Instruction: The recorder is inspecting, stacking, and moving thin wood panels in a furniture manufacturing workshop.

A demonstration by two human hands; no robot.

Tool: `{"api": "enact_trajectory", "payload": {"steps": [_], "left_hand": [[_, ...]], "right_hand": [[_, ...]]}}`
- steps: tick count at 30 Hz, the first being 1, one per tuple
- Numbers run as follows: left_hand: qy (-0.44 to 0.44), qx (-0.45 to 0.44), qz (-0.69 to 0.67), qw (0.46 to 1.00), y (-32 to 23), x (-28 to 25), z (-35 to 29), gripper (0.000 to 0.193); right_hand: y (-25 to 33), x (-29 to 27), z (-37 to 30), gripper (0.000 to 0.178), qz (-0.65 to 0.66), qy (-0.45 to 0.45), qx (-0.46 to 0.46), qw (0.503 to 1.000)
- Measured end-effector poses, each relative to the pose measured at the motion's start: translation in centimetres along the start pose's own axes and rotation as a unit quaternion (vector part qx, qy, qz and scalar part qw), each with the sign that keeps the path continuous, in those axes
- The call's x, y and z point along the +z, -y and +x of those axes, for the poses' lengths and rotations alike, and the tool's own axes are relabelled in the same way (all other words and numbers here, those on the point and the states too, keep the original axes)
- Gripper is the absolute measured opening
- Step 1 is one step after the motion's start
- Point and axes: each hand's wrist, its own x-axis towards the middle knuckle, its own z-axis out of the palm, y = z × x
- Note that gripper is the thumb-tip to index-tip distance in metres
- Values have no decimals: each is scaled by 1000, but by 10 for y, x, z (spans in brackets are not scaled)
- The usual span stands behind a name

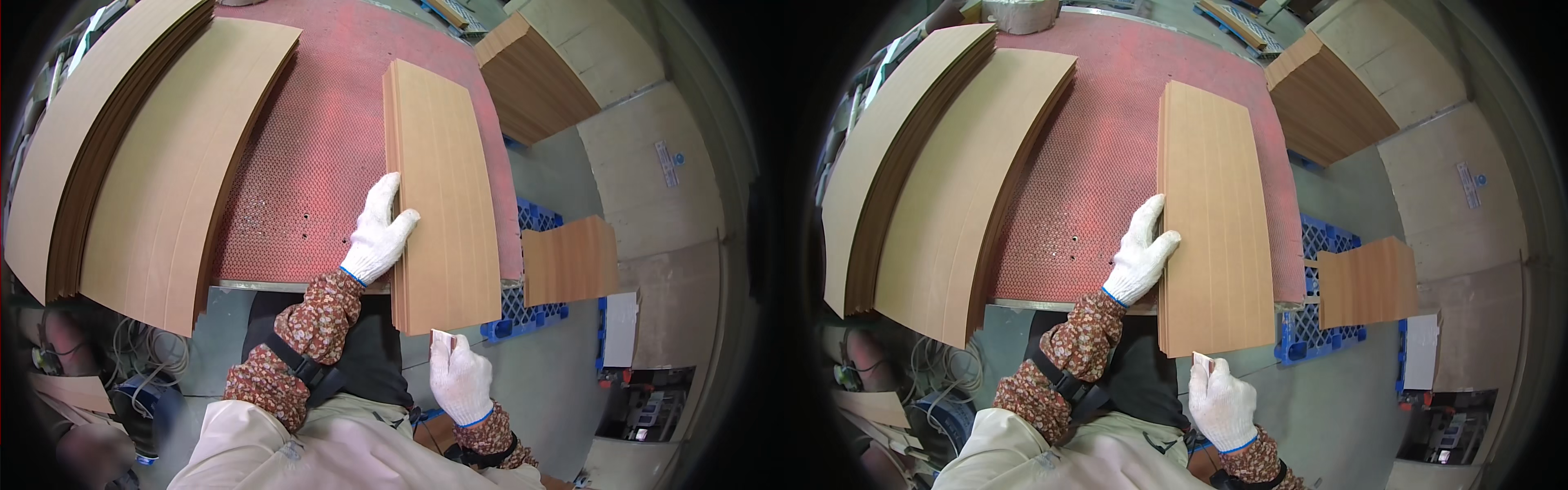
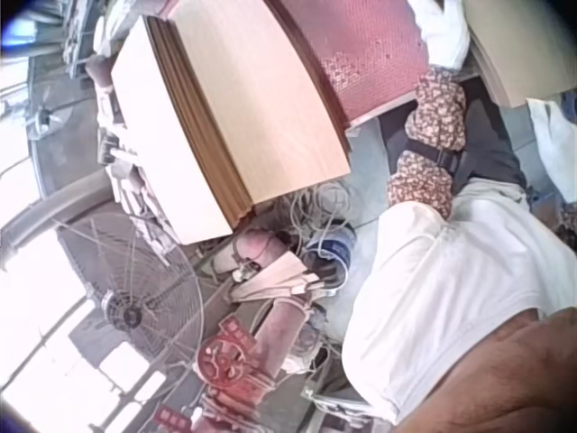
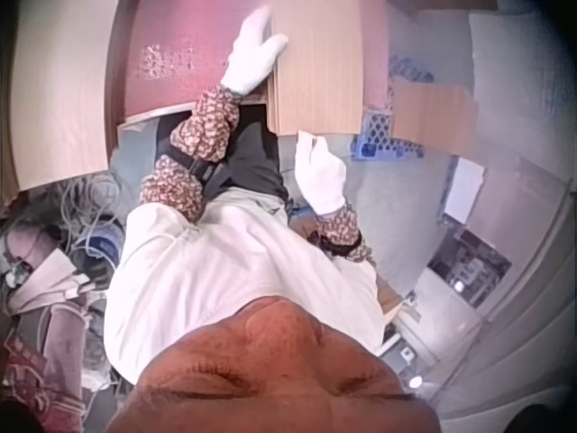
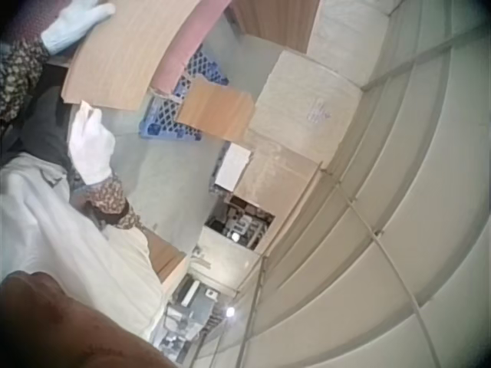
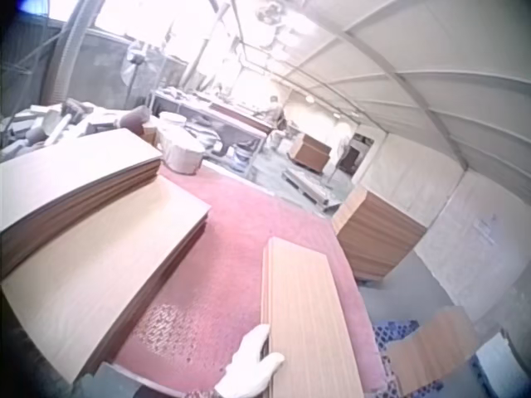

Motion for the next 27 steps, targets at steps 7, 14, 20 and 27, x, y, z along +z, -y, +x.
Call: {"api": "enact_trajectory", "payload": {"steps": [7,14,20,27], "left_hand": [[-11,21,-32,999,8,9,-3,68],[-10,27,2,1000,-4,14,-13,68],[-18,31,14,999,-5,17,-23,69],[-13,17,31,999,-20,15,-54,70]], "right_hand": [[5,-11,1,24,-27,18,-2,999],[-5,-12,54,32,-49,25,-48,997],[-8,-4,152,38,-77,1,-89,993],[-9,7,266,39,-77,-43,-138,986]]}}
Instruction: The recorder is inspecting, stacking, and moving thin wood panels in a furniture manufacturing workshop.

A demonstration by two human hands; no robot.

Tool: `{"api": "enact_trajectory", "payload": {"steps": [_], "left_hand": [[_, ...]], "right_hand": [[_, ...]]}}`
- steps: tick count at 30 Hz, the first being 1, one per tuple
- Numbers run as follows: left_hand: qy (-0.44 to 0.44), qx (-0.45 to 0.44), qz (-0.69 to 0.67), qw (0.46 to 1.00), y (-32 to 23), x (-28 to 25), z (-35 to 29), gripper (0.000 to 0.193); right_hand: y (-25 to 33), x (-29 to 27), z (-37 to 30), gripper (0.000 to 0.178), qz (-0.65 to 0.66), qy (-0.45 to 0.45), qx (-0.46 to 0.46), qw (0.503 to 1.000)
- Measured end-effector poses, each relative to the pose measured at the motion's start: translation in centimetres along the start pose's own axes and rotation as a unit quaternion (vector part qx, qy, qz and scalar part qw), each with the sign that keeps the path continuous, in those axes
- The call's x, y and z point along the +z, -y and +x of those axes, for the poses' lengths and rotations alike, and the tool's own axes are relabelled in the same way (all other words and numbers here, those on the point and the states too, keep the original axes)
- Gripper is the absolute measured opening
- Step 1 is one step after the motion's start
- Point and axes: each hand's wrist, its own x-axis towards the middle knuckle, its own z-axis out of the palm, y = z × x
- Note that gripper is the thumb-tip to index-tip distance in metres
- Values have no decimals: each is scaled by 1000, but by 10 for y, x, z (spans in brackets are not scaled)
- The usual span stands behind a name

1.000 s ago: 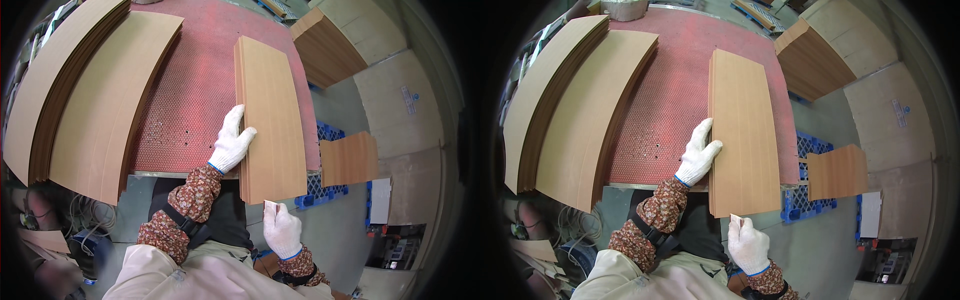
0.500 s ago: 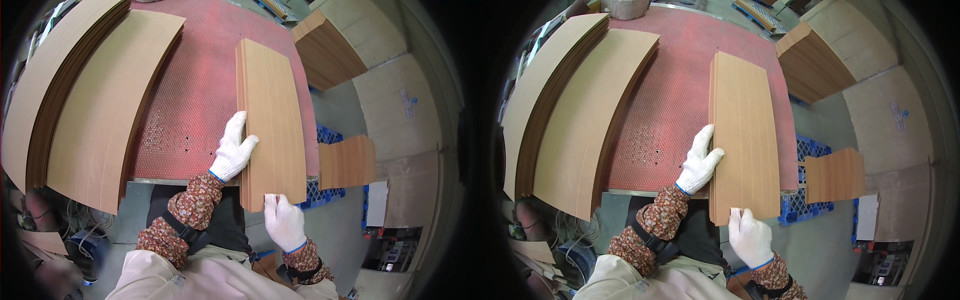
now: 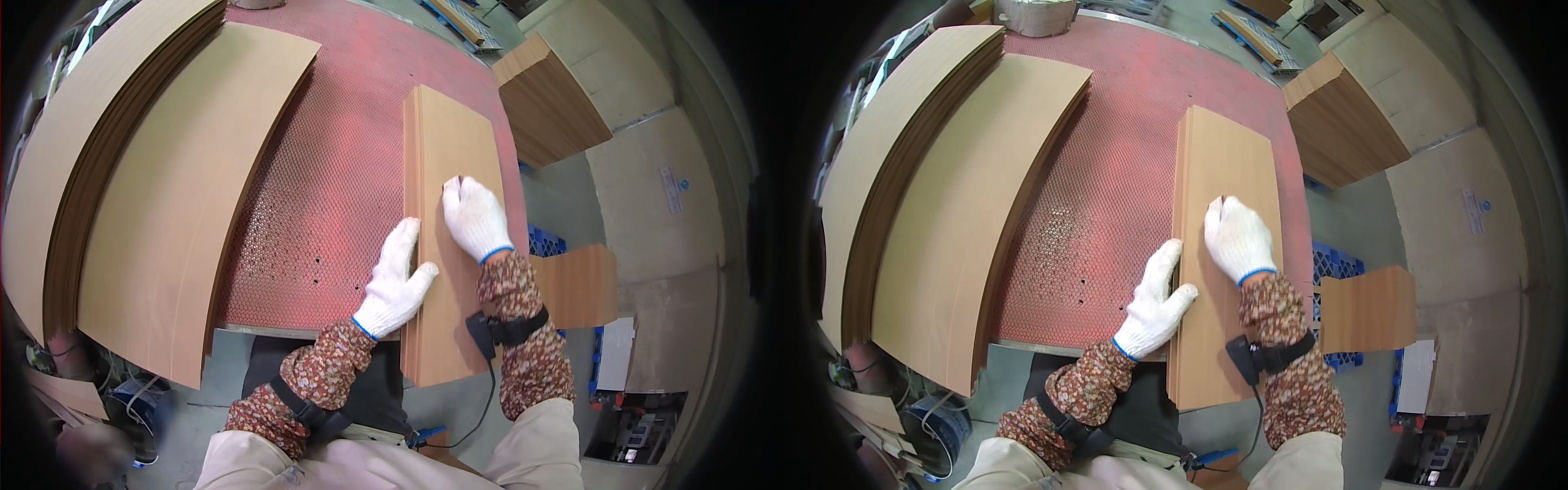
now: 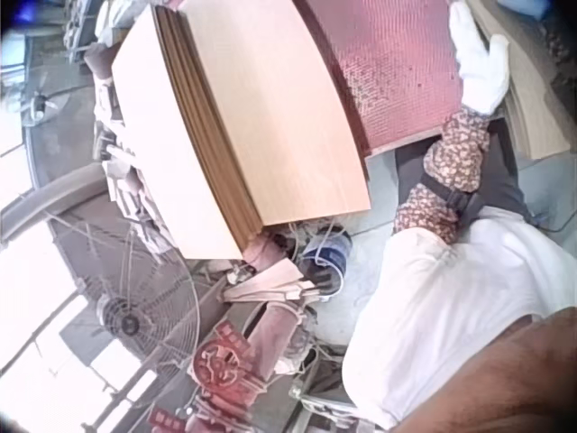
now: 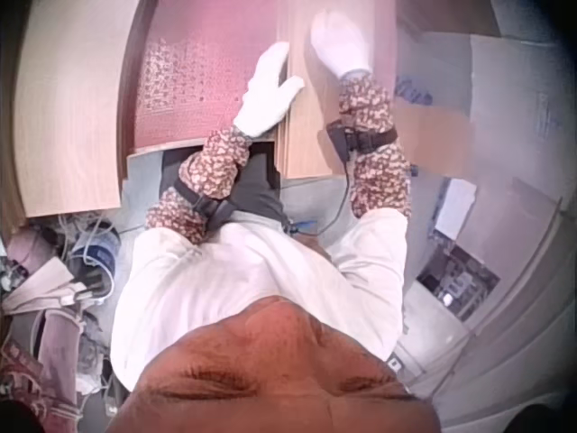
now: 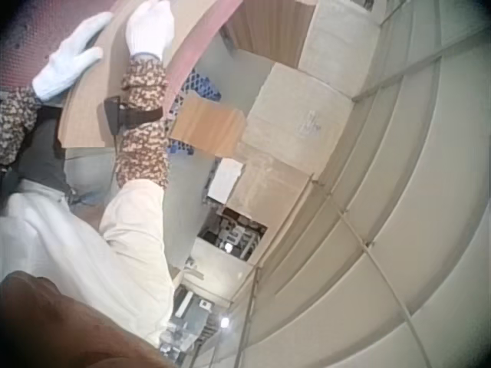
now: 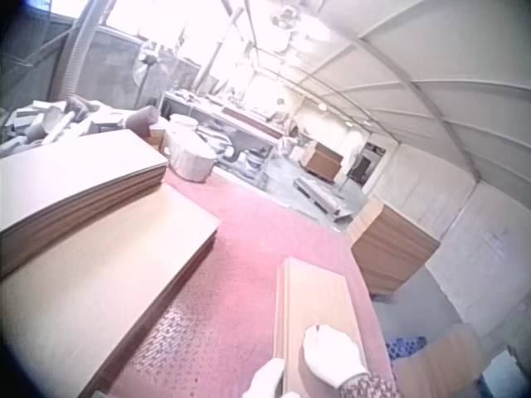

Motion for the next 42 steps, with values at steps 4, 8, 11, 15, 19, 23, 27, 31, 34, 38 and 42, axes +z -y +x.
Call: {"api": "enact_trajectory", "payload": {"steps": [4,8,11,15,19,23,27,31,34,38,42], "left_hand": [[1,-3,-7,1000,0,-2,-12,72],[9,-10,-13,1000,-3,-2,-19,74],[21,-13,-9,1000,-7,-3,-19,75],[14,-33,9,999,-3,-14,-23,75],[28,-25,-15,999,-10,-6,-20,75],[32,-24,-13,999,-7,-3,-19,76],[27,-34,-5,999,-5,-5,-19,76],[31,-27,-31,999,-3,6,-20,76],[18,-31,-19,999,-5,-5,-14,75],[19,-25,-6,999,-6,-13,1,75],[31,-14,-19,999,0,-27,61,74]], "right_hand": [[5,3,48,42,-12,13,15,1000],[2,6,95,41,-22,13,35,999],[-23,21,133,42,-57,22,-3,998],[2,24,163,42,-86,51,-67,993],[-43,32,209,42,-118,35,-57,991],[-65,46,244,41,-160,57,-71,983],[-56,49,268,41,-253,109,-150,949],[-91,57,270,42,-247,85,-140,955],[-54,56,247,43,-70,33,-31,996],[-27,37,208,43,-33,20,23,999],[-14,15,200,45,-33,13,48,998]]}}
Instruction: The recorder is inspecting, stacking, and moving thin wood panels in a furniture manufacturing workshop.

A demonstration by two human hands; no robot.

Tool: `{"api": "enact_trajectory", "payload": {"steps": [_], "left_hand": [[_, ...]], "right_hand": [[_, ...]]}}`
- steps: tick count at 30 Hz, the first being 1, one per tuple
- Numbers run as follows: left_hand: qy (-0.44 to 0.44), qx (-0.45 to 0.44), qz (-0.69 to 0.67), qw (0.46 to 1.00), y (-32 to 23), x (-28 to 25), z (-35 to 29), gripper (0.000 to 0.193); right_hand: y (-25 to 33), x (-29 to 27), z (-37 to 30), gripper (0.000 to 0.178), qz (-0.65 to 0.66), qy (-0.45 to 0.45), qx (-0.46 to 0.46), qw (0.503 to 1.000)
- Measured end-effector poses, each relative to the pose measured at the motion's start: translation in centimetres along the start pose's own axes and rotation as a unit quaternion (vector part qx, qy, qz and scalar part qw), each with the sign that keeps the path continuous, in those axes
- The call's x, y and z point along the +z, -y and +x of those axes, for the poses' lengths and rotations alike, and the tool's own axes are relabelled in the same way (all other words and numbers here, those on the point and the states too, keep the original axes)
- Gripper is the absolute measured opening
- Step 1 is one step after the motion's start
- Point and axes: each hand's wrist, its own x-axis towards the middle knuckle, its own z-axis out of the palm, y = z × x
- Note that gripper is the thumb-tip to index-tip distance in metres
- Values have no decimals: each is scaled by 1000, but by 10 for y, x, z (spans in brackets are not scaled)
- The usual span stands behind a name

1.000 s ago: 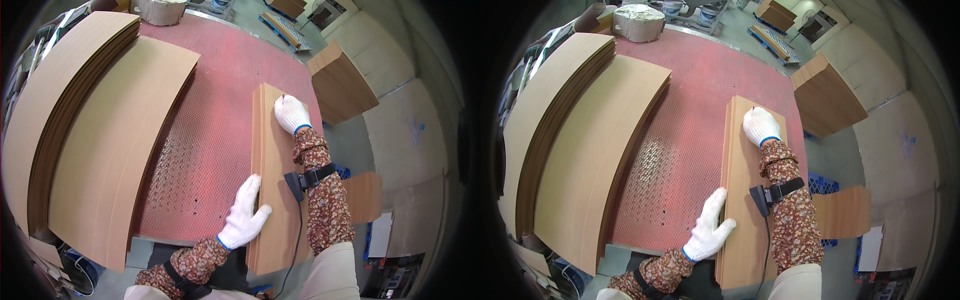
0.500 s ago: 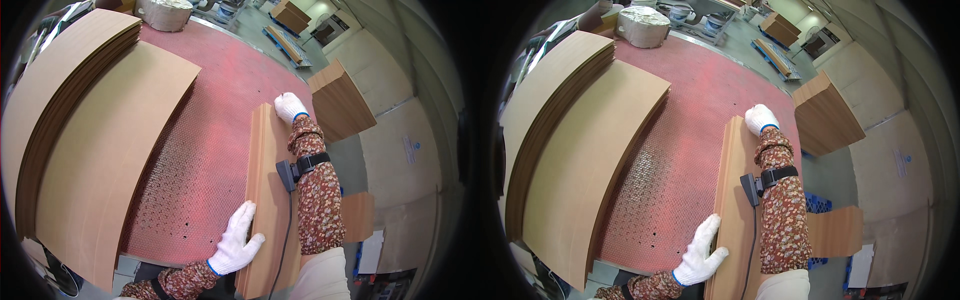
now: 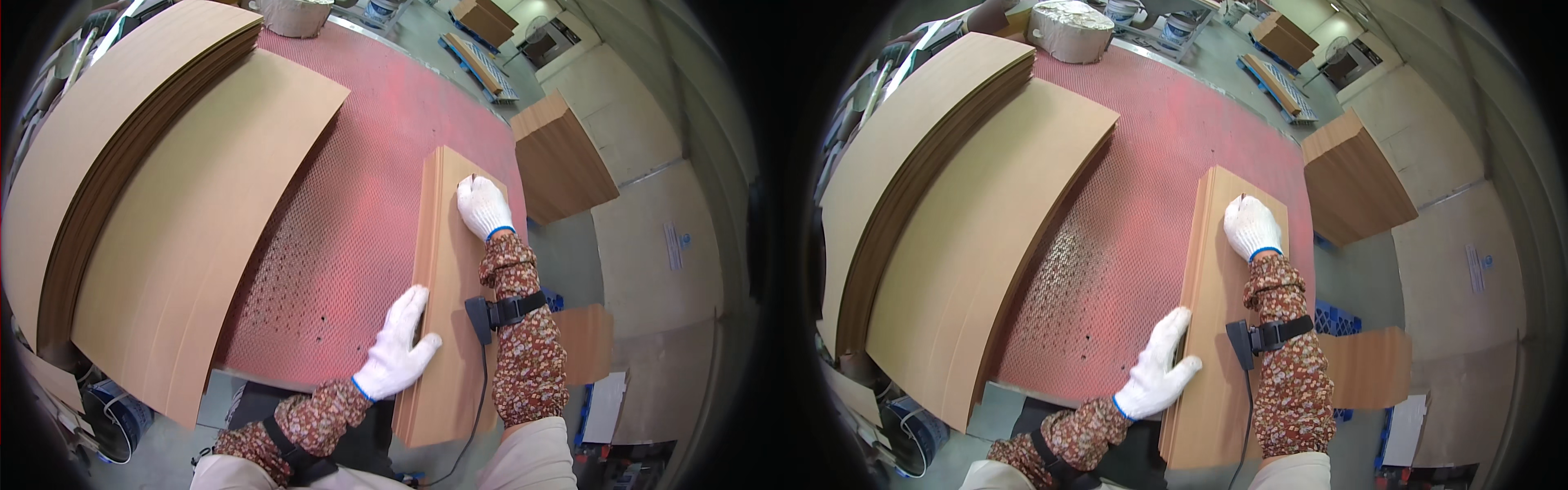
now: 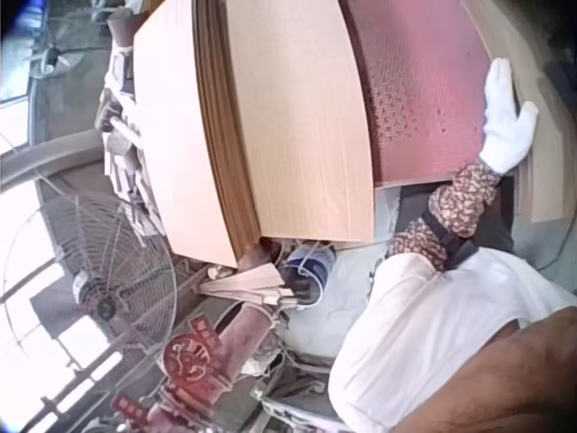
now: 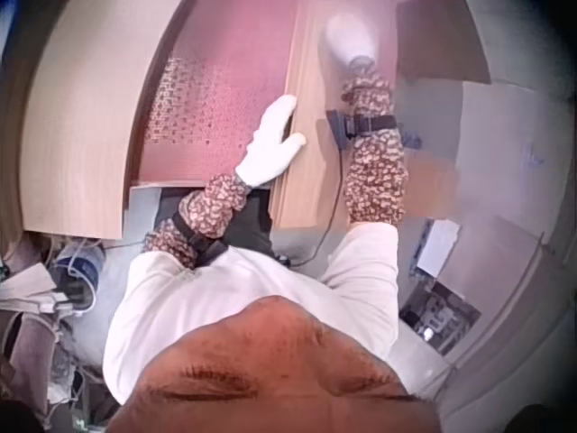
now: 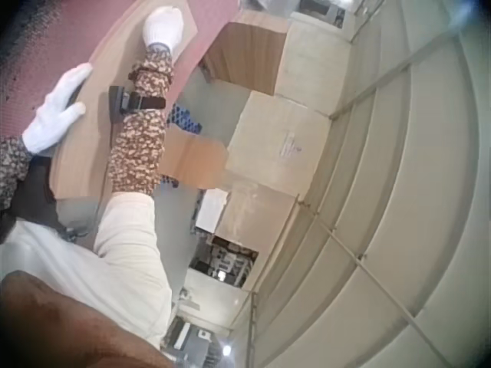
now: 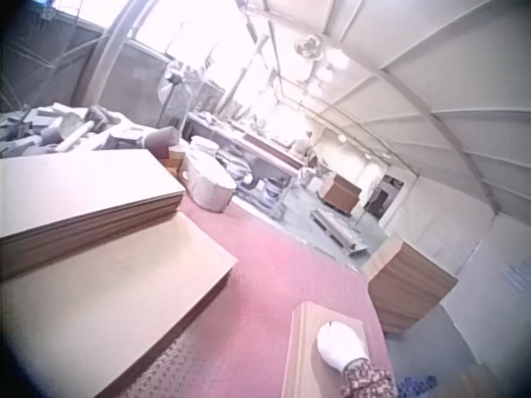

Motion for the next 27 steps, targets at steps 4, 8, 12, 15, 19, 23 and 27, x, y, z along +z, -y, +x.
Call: {"api": "enact_trajectory", "payload": {"steps": [4,8,12,15,19,23,27], "left_hand": [[-12,14,12,1000,23,-22,67,72],[3,4,9,1000,37,-29,137,71],[19,3,17,1000,51,-37,211,71],[19,5,13,1000,58,-35,248,71],[25,2,-2,1000,70,-32,262,70],[29,-3,2,1000,65,-36,264,70],[32,-7,-11,999,64,-33,264,70]], "right_hand": [[23,4,-10,46,14,21,36,999],[23,4,-22,44,23,18,65,997],[36,-3,-26,41,23,30,96,995],[36,-5,-40,39,29,37,75,996],[47,-7,-83,35,32,45,110,992],[61,-18,-128,29,47,32,106,993],[62,-16,-163,27,26,28,117,992]]}}
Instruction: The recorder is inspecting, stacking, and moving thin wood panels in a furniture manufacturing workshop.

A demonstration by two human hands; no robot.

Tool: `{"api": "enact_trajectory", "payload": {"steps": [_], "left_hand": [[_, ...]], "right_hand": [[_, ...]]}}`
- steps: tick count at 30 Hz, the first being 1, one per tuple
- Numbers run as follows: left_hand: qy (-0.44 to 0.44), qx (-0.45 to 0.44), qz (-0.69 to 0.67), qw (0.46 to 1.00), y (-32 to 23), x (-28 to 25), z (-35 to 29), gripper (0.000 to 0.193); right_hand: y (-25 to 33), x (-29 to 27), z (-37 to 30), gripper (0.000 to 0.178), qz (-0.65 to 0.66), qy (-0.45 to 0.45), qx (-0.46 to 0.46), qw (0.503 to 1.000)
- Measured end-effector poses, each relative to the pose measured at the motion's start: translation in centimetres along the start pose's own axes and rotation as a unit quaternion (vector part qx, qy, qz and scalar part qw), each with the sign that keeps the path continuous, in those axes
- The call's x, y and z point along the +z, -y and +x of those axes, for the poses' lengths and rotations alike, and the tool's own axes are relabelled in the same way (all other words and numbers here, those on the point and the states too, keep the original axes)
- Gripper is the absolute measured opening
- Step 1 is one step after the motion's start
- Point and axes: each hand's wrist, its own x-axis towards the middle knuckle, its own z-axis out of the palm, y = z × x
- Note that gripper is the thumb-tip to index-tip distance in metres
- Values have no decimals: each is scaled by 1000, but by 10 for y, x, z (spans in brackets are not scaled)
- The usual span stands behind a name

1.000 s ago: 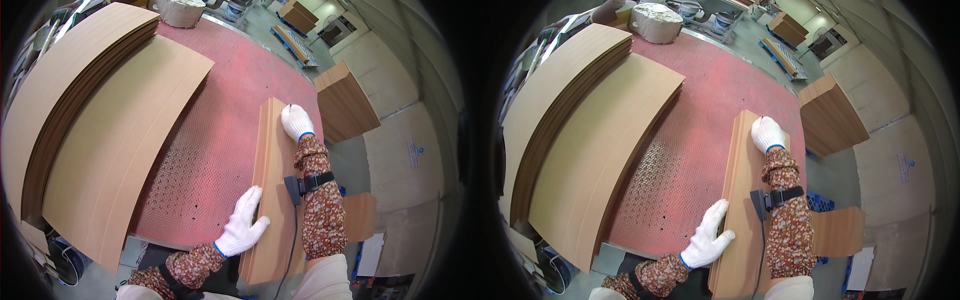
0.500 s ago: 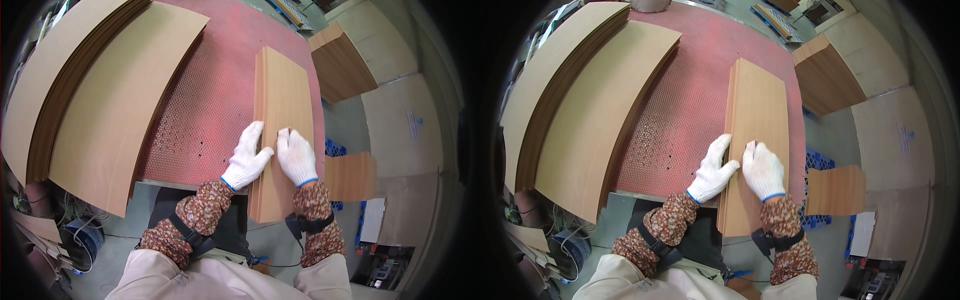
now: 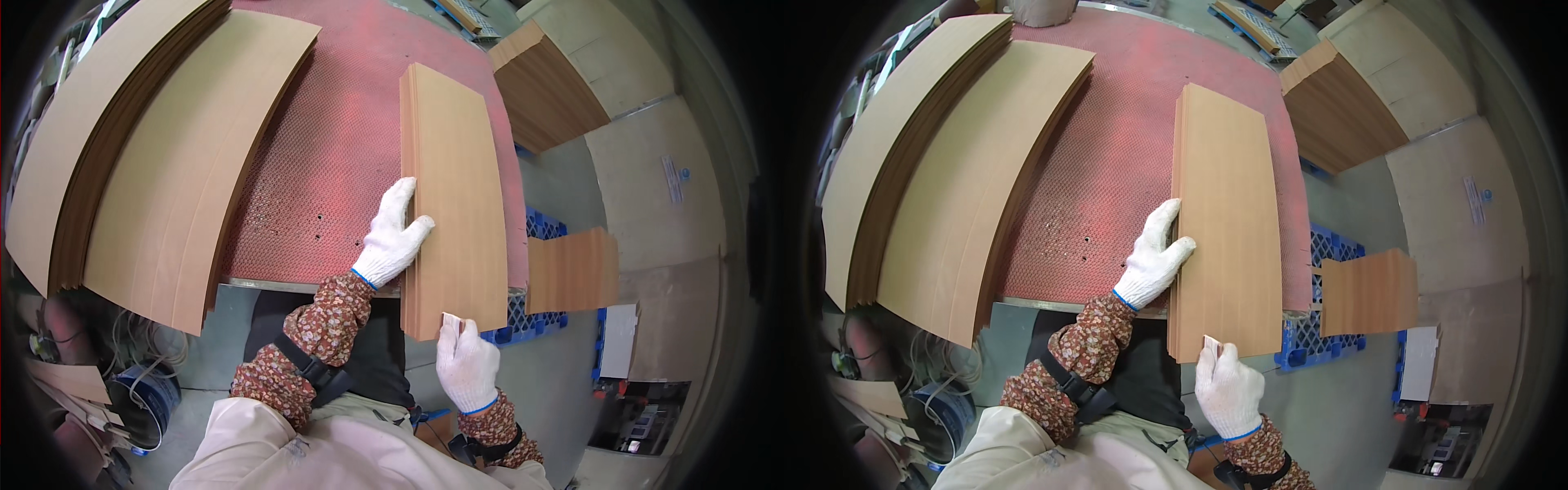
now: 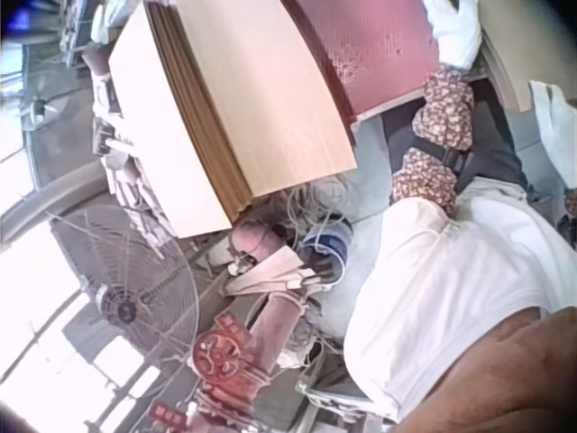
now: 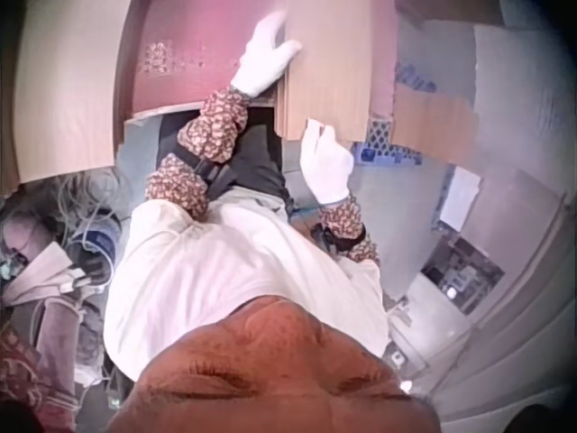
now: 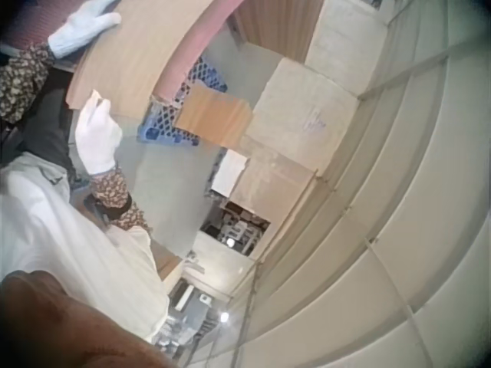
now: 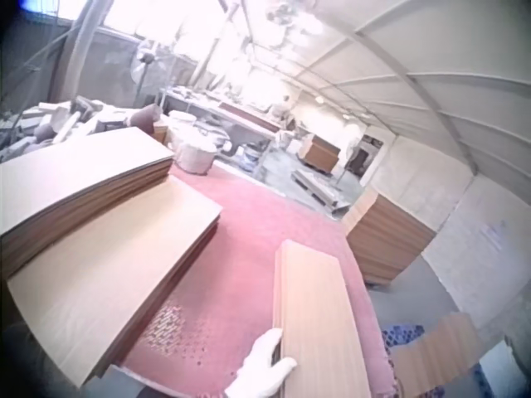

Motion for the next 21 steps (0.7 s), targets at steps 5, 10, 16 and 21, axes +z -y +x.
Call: {"api": "enact_trajectory", "payload": {"steps": [5,10,16,21], "left_hand": [[1,2,-11,1000,10,5,-3,70],[10,-50,-20,999,-4,14,-27,70],[34,-80,20,996,-26,-1,-84,68],[144,-40,102,983,-52,-7,-116,74]], "right_hand": [[-5,9,-9,25,52,-44,12,998],[-44,-2,-23,32,183,-27,114,976],[-94,-1,-10,32,86,-153,141,974],[-130,16,-18,37,113,-175,169,963]]}}
